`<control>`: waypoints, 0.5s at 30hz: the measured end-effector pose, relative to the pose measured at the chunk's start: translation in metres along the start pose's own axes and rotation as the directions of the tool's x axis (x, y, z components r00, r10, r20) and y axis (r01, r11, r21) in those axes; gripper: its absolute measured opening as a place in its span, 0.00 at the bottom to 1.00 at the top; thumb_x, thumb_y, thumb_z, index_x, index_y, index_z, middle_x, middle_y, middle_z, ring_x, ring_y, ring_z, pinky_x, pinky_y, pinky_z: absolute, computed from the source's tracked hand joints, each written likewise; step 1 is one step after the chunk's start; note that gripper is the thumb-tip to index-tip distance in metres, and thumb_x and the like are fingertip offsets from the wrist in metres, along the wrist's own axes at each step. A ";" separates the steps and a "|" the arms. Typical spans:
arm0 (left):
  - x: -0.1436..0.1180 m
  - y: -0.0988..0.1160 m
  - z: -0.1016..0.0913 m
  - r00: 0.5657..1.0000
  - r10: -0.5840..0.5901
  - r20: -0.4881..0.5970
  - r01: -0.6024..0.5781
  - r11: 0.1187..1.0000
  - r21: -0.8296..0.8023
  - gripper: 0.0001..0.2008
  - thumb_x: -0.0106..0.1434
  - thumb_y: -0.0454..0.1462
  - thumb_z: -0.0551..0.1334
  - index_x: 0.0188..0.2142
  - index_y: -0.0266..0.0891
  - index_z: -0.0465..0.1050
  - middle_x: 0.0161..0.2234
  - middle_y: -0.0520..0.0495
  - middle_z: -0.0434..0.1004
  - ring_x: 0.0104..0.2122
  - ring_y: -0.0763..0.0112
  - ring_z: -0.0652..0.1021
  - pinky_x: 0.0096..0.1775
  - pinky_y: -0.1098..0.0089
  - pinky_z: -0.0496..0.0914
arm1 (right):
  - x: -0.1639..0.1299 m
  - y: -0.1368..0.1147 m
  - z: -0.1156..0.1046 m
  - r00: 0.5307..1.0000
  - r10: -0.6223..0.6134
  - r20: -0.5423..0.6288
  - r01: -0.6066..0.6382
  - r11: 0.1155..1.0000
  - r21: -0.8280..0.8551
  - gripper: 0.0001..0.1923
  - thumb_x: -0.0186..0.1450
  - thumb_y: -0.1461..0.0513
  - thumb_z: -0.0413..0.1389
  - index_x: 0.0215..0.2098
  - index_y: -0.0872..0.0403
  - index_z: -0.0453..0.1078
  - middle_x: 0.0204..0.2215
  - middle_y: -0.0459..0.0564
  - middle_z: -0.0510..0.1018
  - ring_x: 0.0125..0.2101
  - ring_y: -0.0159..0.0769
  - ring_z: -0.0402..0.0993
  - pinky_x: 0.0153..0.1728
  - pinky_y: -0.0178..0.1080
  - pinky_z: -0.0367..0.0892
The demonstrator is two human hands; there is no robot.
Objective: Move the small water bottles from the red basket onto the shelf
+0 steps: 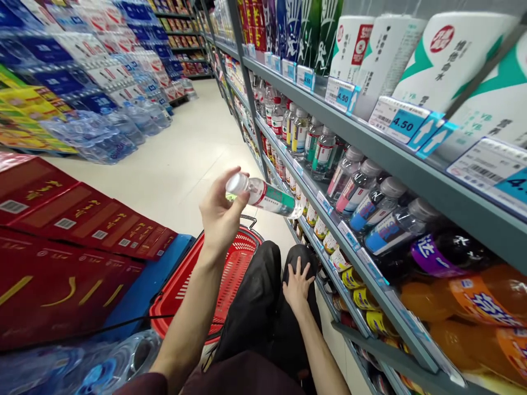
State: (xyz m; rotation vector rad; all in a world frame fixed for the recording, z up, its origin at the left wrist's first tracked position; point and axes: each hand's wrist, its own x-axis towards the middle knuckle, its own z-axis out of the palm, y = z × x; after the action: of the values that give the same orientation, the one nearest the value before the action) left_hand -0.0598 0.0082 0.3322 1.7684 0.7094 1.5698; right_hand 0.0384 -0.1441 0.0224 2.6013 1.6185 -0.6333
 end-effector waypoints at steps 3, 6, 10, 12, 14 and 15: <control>0.031 -0.005 0.017 0.995 0.094 0.028 -0.095 0.995 0.022 0.25 0.67 0.53 0.67 0.59 0.45 0.74 0.54 0.42 0.79 0.54 0.56 0.79 0.53 0.55 0.78 | 0.001 -0.002 0.000 1.000 0.020 -0.007 -0.020 1.000 -0.016 0.36 0.71 0.55 0.59 0.74 0.43 0.57 0.79 0.54 0.34 0.74 0.72 0.37 0.61 0.74 0.55; 0.055 -0.008 0.036 0.990 0.129 0.060 -0.130 0.991 0.021 0.27 0.65 0.54 0.68 0.58 0.45 0.74 0.55 0.41 0.79 0.55 0.55 0.79 0.51 0.55 0.80 | 0.001 -0.001 0.001 0.999 0.029 -0.026 -0.029 1.000 -0.011 0.35 0.71 0.54 0.58 0.74 0.43 0.58 0.79 0.53 0.35 0.74 0.72 0.38 0.62 0.73 0.55; 0.077 -0.013 0.061 0.984 0.137 0.110 -0.138 0.990 0.006 0.27 0.64 0.52 0.70 0.58 0.46 0.75 0.56 0.41 0.79 0.55 0.55 0.78 0.48 0.57 0.80 | 0.002 0.001 0.004 0.998 0.026 -0.050 -0.025 1.000 0.009 0.35 0.71 0.54 0.59 0.74 0.43 0.59 0.79 0.53 0.36 0.74 0.73 0.38 0.62 0.74 0.55; 0.087 -0.015 0.073 0.980 0.140 0.142 -0.140 0.990 -0.012 0.27 0.64 0.52 0.70 0.58 0.46 0.75 0.56 0.41 0.79 0.56 0.55 0.78 0.48 0.58 0.80 | 0.004 0.002 0.007 0.998 0.023 -0.061 -0.022 1.000 0.019 0.35 0.70 0.54 0.60 0.74 0.42 0.59 0.79 0.53 0.36 0.74 0.74 0.38 0.61 0.74 0.55; 0.097 -0.017 0.084 0.973 0.147 0.177 -0.143 0.989 -0.034 0.27 0.63 0.51 0.70 0.58 0.45 0.75 0.57 0.40 0.79 0.56 0.55 0.77 0.48 0.58 0.80 | 0.006 0.002 0.010 0.997 0.021 -0.069 -0.020 1.000 0.023 0.35 0.70 0.54 0.60 0.73 0.43 0.60 0.79 0.54 0.37 0.74 0.74 0.39 0.61 0.74 0.55; 0.102 -0.016 0.090 0.969 0.152 0.197 -0.147 0.988 -0.039 0.27 0.63 0.52 0.69 0.58 0.45 0.75 0.57 0.40 0.79 0.56 0.55 0.78 0.48 0.58 0.79 | 0.007 0.002 0.012 0.997 0.020 -0.072 -0.019 1.000 0.024 0.35 0.70 0.54 0.60 0.73 0.43 0.60 0.78 0.54 0.37 0.74 0.74 0.39 0.62 0.74 0.55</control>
State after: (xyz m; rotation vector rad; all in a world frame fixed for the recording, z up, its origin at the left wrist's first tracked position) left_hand 0.0430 0.0856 0.3785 1.9666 0.4683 1.4632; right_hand 0.0393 -0.1419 0.0089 2.6835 1.6123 -0.5665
